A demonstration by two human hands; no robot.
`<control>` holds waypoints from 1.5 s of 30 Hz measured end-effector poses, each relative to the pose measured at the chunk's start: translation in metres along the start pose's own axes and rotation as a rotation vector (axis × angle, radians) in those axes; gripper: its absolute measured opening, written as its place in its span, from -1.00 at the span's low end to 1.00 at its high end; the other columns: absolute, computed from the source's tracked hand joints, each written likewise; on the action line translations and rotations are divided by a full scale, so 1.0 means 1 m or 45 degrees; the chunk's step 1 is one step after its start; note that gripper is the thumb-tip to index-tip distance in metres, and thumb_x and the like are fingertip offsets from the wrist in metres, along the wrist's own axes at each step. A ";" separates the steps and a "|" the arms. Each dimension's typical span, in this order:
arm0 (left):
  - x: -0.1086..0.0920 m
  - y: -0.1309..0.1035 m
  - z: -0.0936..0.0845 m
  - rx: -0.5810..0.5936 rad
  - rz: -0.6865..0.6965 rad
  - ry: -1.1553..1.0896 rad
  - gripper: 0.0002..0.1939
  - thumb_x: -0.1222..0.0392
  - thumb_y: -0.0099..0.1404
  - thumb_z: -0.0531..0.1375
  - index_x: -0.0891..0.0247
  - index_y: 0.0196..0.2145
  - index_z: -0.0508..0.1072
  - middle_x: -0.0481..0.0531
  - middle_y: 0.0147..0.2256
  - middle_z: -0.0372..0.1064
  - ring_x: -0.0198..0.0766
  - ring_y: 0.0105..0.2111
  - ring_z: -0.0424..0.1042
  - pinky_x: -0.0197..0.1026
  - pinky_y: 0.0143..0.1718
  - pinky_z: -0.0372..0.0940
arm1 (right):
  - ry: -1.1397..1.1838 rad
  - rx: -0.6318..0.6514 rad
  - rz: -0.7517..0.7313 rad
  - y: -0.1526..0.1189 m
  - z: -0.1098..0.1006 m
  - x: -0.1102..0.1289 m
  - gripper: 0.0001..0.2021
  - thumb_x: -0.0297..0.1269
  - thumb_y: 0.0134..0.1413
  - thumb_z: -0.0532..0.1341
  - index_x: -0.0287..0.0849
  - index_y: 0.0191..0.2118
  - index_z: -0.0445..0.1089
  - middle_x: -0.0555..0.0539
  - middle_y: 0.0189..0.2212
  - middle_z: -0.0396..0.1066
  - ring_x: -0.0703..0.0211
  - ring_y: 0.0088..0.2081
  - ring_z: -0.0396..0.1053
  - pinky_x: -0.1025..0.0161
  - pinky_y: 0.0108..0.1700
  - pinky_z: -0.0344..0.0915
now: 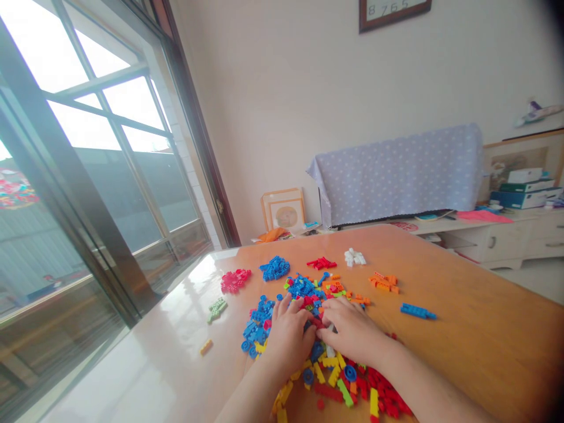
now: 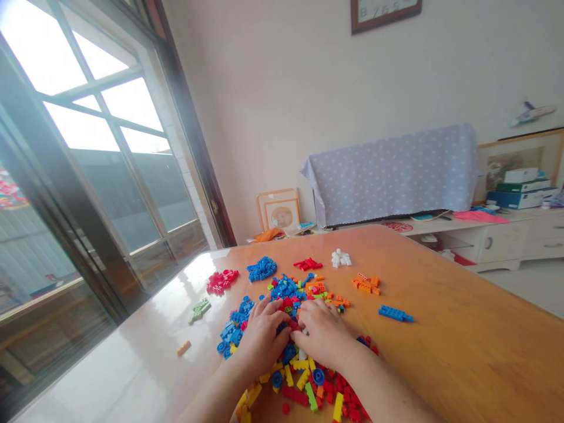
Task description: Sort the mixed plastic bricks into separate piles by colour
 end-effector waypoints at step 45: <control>0.063 0.000 -0.026 -0.311 -0.323 -1.176 -0.69 -0.02 0.23 0.33 0.27 -0.22 0.49 -0.04 -0.40 0.43 -0.30 -0.39 0.39 -0.30 -0.35 0.27 | 1.203 0.043 0.176 0.005 0.000 -0.003 -0.58 0.09 0.22 0.20 -0.11 -0.01 0.48 -0.06 -0.19 0.55 0.01 -0.09 0.48 0.10 -0.01 0.43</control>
Point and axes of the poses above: each hand's wrist, its own y-axis towards the middle knuckle, its own z-axis out of the palm, x = y × z, the point moved 9 cm from there along y, towards the middle knuckle
